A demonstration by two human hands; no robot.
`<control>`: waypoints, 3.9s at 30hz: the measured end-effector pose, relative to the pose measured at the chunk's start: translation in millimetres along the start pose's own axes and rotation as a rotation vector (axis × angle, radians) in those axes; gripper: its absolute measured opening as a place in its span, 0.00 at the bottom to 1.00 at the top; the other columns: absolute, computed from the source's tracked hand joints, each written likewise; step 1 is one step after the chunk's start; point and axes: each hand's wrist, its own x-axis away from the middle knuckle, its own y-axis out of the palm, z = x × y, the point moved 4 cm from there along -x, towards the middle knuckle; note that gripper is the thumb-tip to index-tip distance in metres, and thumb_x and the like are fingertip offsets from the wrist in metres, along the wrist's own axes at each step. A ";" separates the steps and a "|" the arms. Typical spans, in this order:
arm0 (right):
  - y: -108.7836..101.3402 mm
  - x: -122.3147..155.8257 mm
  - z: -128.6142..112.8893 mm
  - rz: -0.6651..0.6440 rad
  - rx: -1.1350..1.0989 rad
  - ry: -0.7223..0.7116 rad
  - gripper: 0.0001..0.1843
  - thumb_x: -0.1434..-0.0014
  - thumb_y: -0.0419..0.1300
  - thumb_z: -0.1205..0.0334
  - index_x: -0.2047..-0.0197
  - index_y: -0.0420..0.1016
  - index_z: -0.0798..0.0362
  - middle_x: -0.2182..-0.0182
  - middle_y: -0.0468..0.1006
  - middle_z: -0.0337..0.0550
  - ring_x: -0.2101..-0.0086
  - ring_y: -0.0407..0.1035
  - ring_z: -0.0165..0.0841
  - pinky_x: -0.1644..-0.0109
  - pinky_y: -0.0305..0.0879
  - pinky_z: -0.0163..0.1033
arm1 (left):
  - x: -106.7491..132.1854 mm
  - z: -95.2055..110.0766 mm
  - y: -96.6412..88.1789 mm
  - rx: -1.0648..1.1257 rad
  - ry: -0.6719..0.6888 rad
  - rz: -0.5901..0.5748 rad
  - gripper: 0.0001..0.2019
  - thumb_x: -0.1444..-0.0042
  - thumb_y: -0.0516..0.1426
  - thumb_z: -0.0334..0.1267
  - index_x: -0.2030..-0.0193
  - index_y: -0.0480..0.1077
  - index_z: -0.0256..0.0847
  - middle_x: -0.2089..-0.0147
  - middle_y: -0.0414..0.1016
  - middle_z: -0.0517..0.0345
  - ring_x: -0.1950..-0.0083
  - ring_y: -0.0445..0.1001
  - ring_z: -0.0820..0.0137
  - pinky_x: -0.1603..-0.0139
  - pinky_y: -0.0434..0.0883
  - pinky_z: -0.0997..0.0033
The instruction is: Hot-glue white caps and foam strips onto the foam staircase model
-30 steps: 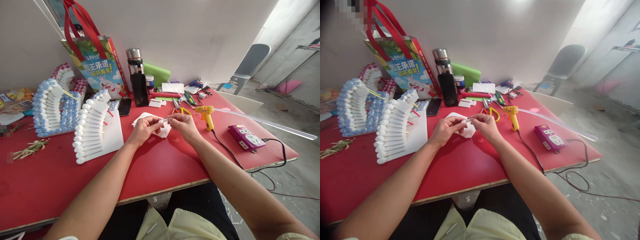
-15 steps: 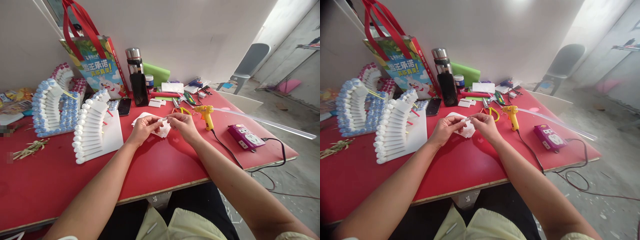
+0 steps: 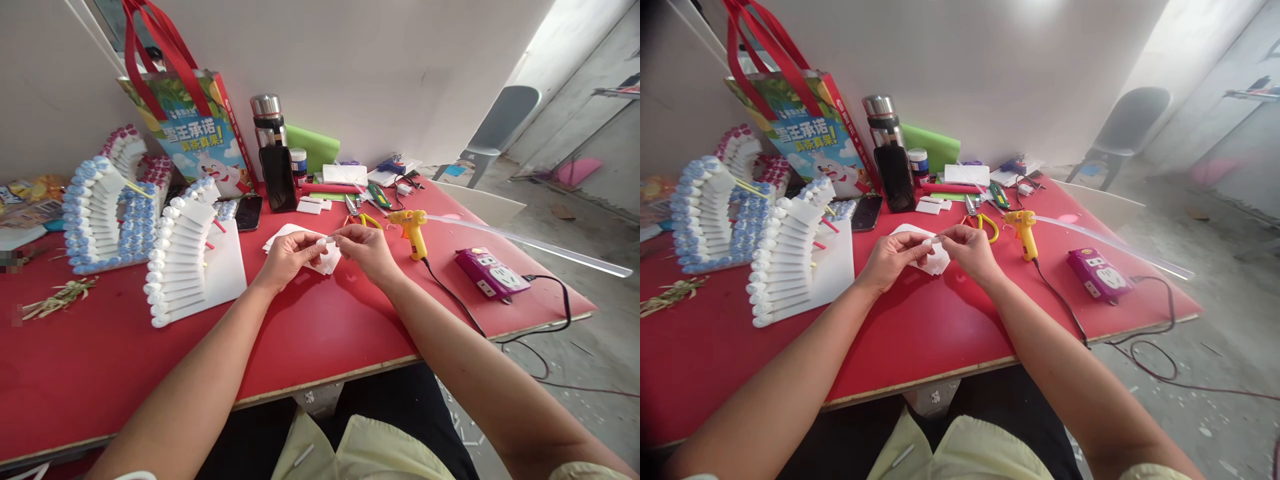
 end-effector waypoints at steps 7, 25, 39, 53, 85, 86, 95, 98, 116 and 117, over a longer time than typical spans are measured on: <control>0.7 0.9 -4.2 0.001 0.083 -0.056 0.08 0.46 0.65 0.59 0.68 0.80 0.55 0.78 0.73 0.37 0.77 0.62 0.27 0.73 0.58 0.36 | 0.9 -0.4 1.6 0.044 -0.023 -0.008 0.18 0.46 0.67 0.50 0.56 0.81 0.37 0.65 0.78 0.53 0.70 0.72 0.72 0.65 0.72 0.68; 2.4 4.2 -7.2 -0.008 0.080 -0.087 0.07 0.45 0.62 0.62 0.68 0.80 0.57 0.77 0.73 0.37 0.78 0.64 0.26 0.73 0.61 0.35 | -0.1 -6.2 6.6 0.121 -0.034 0.062 0.18 0.49 0.69 0.49 0.59 0.80 0.36 0.68 0.77 0.55 0.72 0.72 0.73 0.69 0.73 0.71; 7.3 5.8 -6.3 -0.039 -0.012 -0.061 0.10 0.43 0.58 0.61 0.67 0.79 0.57 0.73 0.75 0.40 0.78 0.66 0.25 0.73 0.61 0.35 | -3.0 -10.0 5.2 0.113 0.019 0.147 0.18 0.52 0.71 0.47 0.63 0.77 0.36 0.71 0.77 0.58 0.74 0.72 0.73 0.70 0.72 0.71; 11.5 11.5 -10.1 -0.055 0.024 -0.093 0.12 0.41 0.56 0.62 0.63 0.81 0.57 0.72 0.75 0.39 0.79 0.68 0.26 0.72 0.64 0.35 | -1.4 -7.0 4.3 0.024 0.095 0.201 0.17 0.52 0.71 0.48 0.65 0.74 0.38 0.72 0.75 0.60 0.76 0.70 0.75 0.72 0.68 0.73; 12.3 14.8 -9.8 -0.027 0.393 -0.314 0.12 0.41 0.61 0.65 0.57 0.85 0.53 0.67 0.75 0.42 0.72 0.65 0.28 0.68 0.62 0.37 | 5.1 -1.6 0.1 -0.443 0.286 0.317 0.16 0.46 0.67 0.52 0.66 0.73 0.41 0.69 0.75 0.60 0.69 0.71 0.72 0.66 0.67 0.72; 12.1 14.6 -9.4 -0.023 0.400 -0.310 0.11 0.41 0.62 0.64 0.57 0.85 0.53 0.67 0.76 0.42 0.72 0.66 0.29 0.67 0.62 0.37 | 5.0 -1.7 -0.1 -0.463 0.294 0.313 0.16 0.45 0.67 0.51 0.65 0.73 0.41 0.69 0.75 0.60 0.69 0.71 0.71 0.65 0.67 0.72; 12.0 12.4 -5.1 -0.001 0.467 -0.321 0.09 0.39 0.63 0.62 0.61 0.85 0.52 0.68 0.76 0.42 0.71 0.67 0.30 0.66 0.63 0.38 | 5.2 -2.1 1.5 -0.636 0.359 0.295 0.13 0.42 0.63 0.50 0.65 0.72 0.42 0.69 0.75 0.59 0.68 0.72 0.69 0.64 0.66 0.70; 12.2 12.6 -4.3 0.006 0.480 -0.326 0.08 0.39 0.63 0.61 0.61 0.85 0.52 0.67 0.77 0.43 0.70 0.68 0.31 0.66 0.63 0.38 | 5.4 -1.3 2.1 -0.682 0.376 0.303 0.13 0.41 0.63 0.49 0.66 0.71 0.43 0.70 0.73 0.60 0.68 0.71 0.70 0.64 0.65 0.70; 14.4 14.2 -6.7 -0.009 0.559 -0.370 0.06 0.40 0.62 0.65 0.65 0.83 0.52 0.69 0.77 0.42 0.70 0.69 0.32 0.66 0.63 0.38 | 2.4 -4.0 2.5 -0.780 0.387 0.270 0.09 0.40 0.60 0.44 0.67 0.68 0.43 0.69 0.71 0.58 0.69 0.68 0.68 0.66 0.63 0.69; 14.9 15.1 -8.4 -0.008 0.559 -0.386 0.06 0.40 0.62 0.66 0.65 0.82 0.52 0.69 0.77 0.42 0.71 0.69 0.31 0.66 0.63 0.38 | 2.2 -4.9 1.4 -0.761 0.370 0.268 0.09 0.40 0.61 0.44 0.67 0.68 0.43 0.69 0.71 0.58 0.68 0.68 0.68 0.66 0.63 0.69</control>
